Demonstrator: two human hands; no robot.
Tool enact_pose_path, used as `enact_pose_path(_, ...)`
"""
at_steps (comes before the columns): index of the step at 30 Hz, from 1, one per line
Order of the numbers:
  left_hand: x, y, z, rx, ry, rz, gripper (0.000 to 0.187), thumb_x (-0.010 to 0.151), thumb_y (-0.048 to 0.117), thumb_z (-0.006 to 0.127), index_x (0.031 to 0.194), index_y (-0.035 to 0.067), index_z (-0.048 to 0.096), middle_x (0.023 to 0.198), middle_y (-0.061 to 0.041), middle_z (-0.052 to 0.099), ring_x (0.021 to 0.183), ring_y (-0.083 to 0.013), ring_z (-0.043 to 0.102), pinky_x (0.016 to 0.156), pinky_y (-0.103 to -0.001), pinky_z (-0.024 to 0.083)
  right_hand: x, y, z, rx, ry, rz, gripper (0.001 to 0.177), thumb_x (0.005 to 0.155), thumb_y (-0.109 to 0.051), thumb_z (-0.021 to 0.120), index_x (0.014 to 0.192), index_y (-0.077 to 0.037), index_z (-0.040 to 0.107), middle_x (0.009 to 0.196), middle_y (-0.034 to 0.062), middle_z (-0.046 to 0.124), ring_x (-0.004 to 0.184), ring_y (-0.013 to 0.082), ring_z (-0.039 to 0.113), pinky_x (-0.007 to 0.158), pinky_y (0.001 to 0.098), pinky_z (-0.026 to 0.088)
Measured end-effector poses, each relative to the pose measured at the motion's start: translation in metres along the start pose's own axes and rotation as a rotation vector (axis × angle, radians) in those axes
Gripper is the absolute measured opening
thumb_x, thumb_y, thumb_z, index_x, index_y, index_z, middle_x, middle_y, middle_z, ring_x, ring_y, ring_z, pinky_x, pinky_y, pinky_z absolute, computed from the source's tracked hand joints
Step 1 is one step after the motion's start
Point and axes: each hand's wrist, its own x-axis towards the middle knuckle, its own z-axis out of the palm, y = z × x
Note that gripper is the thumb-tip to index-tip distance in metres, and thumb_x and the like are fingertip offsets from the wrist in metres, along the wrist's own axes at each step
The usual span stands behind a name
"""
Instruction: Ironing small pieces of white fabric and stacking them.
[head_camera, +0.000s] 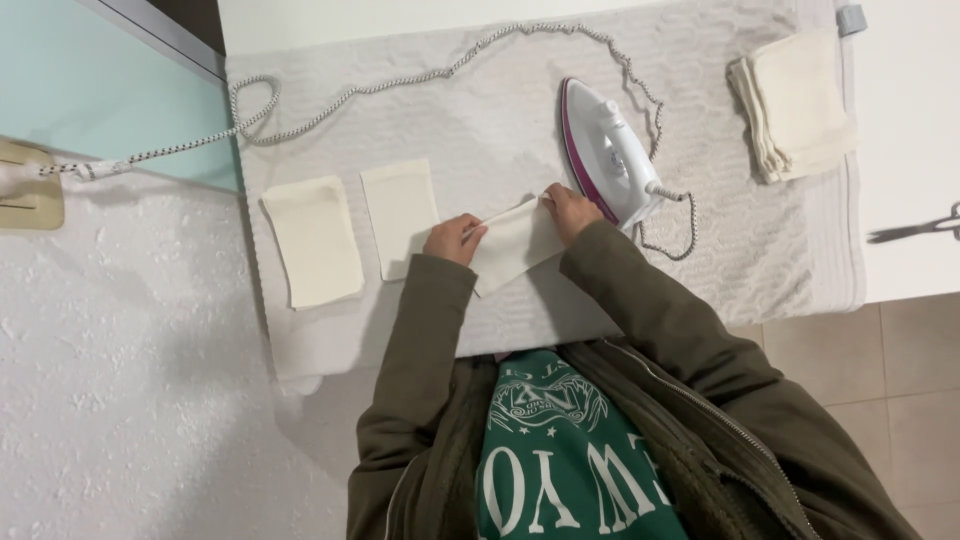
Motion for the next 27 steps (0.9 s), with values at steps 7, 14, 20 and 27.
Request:
enact_pose_path(7,0.003,-0.014,0.103,0.323,0.234,0.547,0.042,0.091,0.001,0.06,0.132,0.005,0.065,0.141,-0.011,0.061,0.137,-0.0291,0.055,0.115,-0.047,0.043,0.011,-0.007,0.011,-0.085,0.034,-0.007,0.016,0.104,-0.023,0.058,0.112,-0.01,0.06,0.102,0.0147,0.071,0.084,0.0428,0.069,0.069,0.0537,0.055)
enact_pose_path(14,0.0,0.013,0.089,0.521,0.101,0.557,0.052,0.099,0.032,0.061,0.148,0.016,0.052,0.167,-0.006,0.031,0.156,-0.033,0.024,0.127,-0.051,0.022,-0.008,-0.013,-0.004,-0.167,-0.263,0.356,0.045,0.107,-0.043,0.05,0.141,-0.016,0.038,0.106,0.0224,0.075,0.093,0.0439,0.072,0.08,0.0548,0.054)
enact_pose_path(20,0.007,0.016,0.09,0.557,0.009,0.518,0.064,0.101,0.048,0.056,0.159,0.027,0.038,0.169,-0.008,0.02,0.155,-0.0377,0.016,0.126,-0.055,0.015,-0.025,-0.002,-0.047,-0.113,-0.193,0.253,0.047,0.107,-0.032,0.051,0.146,-0.011,0.035,0.123,0.0278,0.066,0.095,0.0448,0.072,0.081,0.0537,0.058)
enact_pose_path(27,0.0,0.017,0.088,0.556,0.041,0.533,0.064,0.103,0.046,0.057,0.16,0.027,0.037,0.171,-0.007,0.02,0.157,-0.0359,0.017,0.128,-0.053,0.016,0.06,0.015,-0.151,-0.476,0.233,-0.045,0.051,0.081,-0.031,0.084,0.116,-0.001,0.063,0.108,0.0239,0.068,0.086,0.0401,0.066,0.067,0.0458,0.057)
